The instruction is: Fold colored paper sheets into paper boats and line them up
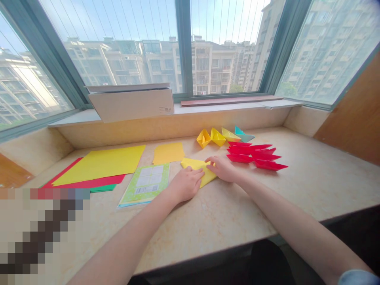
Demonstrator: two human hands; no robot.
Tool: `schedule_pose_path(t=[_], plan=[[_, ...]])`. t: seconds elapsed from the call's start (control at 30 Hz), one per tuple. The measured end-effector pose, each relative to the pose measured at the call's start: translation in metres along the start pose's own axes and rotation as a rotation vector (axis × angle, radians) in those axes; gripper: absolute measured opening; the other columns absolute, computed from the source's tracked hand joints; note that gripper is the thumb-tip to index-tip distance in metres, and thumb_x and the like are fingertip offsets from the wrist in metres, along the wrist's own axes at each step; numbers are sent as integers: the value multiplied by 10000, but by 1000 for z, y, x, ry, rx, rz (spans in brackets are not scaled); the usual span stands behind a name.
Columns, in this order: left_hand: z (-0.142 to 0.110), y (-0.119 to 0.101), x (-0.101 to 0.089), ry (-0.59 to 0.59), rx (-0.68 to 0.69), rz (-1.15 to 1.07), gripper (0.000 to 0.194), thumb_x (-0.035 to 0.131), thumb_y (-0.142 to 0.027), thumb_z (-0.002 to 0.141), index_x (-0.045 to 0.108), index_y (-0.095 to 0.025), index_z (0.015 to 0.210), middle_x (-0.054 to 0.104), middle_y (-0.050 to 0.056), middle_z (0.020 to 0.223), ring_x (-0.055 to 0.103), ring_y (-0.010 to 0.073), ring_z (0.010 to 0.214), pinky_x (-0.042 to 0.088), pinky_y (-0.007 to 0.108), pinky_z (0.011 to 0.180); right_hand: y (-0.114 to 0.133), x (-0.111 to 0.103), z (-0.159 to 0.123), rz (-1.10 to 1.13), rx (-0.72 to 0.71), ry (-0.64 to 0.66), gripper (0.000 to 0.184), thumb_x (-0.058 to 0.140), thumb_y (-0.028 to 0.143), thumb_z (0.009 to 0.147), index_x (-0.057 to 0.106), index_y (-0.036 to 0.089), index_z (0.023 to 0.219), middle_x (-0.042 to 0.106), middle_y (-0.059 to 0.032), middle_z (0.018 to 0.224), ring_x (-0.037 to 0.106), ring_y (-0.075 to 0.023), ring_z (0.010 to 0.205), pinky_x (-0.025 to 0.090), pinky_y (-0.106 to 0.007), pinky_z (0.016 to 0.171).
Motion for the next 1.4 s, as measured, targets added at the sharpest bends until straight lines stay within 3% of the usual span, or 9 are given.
schedule_pose_path(t=[0.1, 0.2, 0.33, 0.5, 0.67, 0.9, 1.1, 1.27, 1.4], plan=[[2, -1, -3, 24, -7, 28, 371, 376, -208, 955, 619, -158, 1231, 682, 89, 1214, 583, 265, 933, 473, 414, 849, -13, -14, -6, 81, -2, 58, 272, 592, 316, 912, 652, 214, 1157, 705, -28, 922, 652, -157, 807, 480, -233, 686], [4, -2, -5, 41, -18, 34, 339, 405, -212, 937, 622, -164, 1193, 707, 88, 1125, 580, 274, 916, 471, 414, 815, -29, -23, -11, 86, 67, 44, 245, 679, 310, 836, 695, 205, 1057, 699, -25, 880, 644, -158, 771, 469, -232, 656], [6, -2, -5, 51, -28, 32, 328, 442, -217, 921, 597, -180, 1207, 712, 82, 1071, 574, 277, 925, 463, 412, 815, -41, -20, -8, 45, 180, 22, 305, 765, 365, 745, 696, 190, 986, 682, -40, 865, 630, -172, 732, 436, -236, 600], [8, -1, -2, 63, -10, 46, 314, 441, -223, 927, 613, -189, 1186, 685, 76, 1186, 569, 273, 946, 455, 423, 859, -43, -15, -3, -16, 252, 21, 393, 829, 377, 669, 660, 187, 969, 666, -51, 857, 613, -190, 731, 394, -237, 574], [7, -2, -3, 51, -30, 67, 303, 434, -215, 932, 617, -196, 1173, 673, 79, 1216, 576, 262, 949, 455, 413, 864, -34, -15, -11, -10, 209, 18, 248, 777, 316, 740, 653, 202, 923, 669, -25, 856, 610, -170, 730, 393, -230, 582], [5, -2, -9, 60, -108, 88, 254, 467, -267, 934, 617, -186, 1123, 695, 103, 948, 598, 270, 890, 463, 384, 788, -27, -15, -16, 28, 136, 20, 113, 699, 298, 819, 693, 204, 881, 672, -10, 827, 607, -142, 686, 387, -215, 551], [5, -2, -6, 49, -44, 65, 265, 452, -260, 946, 642, -187, 1115, 702, 90, 1093, 582, 263, 944, 451, 410, 867, -23, -15, -17, 3, 110, 1, 97, 681, 259, 829, 714, 210, 906, 685, -25, 834, 614, -151, 679, 392, -224, 559], [6, -1, -4, 14, -54, 48, 277, 457, -235, 930, 685, -166, 1072, 689, 115, 1103, 579, 276, 1062, 440, 445, 965, -13, -18, -22, -27, 34, -43, 156, 623, 265, 877, 758, 229, 946, 697, -62, 961, 633, -202, 873, 448, -271, 753], [7, 0, 1, 26, -75, -30, 298, 444, -181, 912, 663, -142, 1110, 619, 135, 1288, 541, 253, 1217, 418, 387, 1058, -10, -17, -20, -26, -7, -25, 221, 662, 337, 861, 772, 250, 1033, 704, -62, 990, 635, -222, 929, 464, -280, 815]])
Point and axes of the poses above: each hand's wrist, its own z-axis towards the middle knuckle, its own x-axis out of the palm, y = z × x, the point moved 6 cm from there along z, towards the middle knuckle
